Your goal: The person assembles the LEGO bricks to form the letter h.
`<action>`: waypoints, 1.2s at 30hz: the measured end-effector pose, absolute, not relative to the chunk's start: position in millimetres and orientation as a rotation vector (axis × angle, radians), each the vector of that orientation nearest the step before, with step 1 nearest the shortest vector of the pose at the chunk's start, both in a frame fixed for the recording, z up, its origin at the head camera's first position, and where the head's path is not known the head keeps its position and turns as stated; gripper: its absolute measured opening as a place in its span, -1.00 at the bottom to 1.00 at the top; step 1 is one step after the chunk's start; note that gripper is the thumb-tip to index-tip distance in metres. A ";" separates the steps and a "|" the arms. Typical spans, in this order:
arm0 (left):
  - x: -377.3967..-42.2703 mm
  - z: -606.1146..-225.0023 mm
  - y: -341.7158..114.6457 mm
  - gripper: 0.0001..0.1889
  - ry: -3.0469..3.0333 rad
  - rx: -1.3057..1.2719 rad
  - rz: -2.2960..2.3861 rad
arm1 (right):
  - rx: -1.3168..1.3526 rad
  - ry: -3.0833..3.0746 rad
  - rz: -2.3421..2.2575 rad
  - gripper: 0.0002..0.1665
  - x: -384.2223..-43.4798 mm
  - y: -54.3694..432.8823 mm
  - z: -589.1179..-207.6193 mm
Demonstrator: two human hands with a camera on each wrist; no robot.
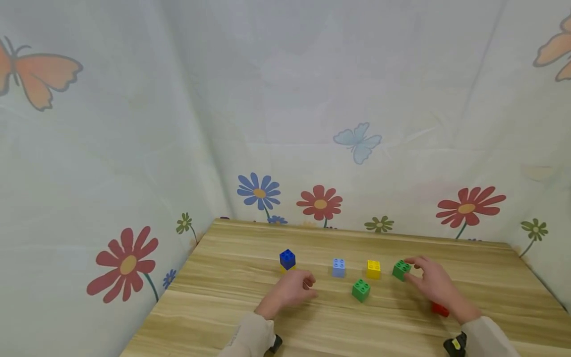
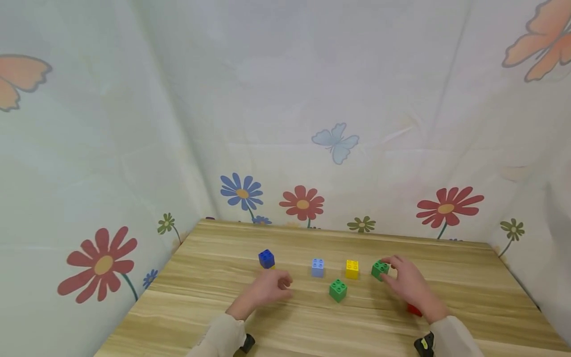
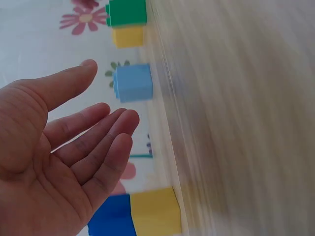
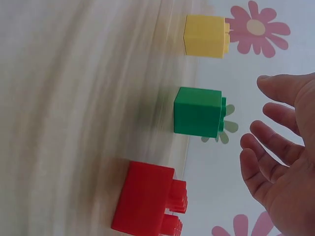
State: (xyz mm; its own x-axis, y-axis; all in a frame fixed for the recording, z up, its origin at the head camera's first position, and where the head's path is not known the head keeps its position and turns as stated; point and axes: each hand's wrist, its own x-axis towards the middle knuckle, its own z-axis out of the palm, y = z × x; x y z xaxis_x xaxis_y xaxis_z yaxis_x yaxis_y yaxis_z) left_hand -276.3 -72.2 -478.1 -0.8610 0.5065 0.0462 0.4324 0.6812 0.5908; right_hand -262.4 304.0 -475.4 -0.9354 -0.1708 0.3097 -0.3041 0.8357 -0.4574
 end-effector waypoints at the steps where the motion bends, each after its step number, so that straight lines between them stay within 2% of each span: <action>1: -275.4 -476.9 -67.1 -0.70 2.758 0.787 0.916 | 0.361 -2.760 0.743 -0.57 -263.6 305.1 -475.2; 15: -277.8 -479.8 -6.1 -0.57 2.713 0.890 0.759 | 0.343 -2.822 0.758 -0.44 -276.8 308.7 -476.6; 25: -284.7 -483.9 20.6 -0.38 2.716 0.857 0.676 | 0.371 -2.872 0.787 -0.35 -283.0 308.3 -480.9; 36: -285.2 -487.0 34.6 -0.40 2.732 0.825 0.682 | 0.390 -2.887 0.751 -0.37 -292.7 299.6 -487.7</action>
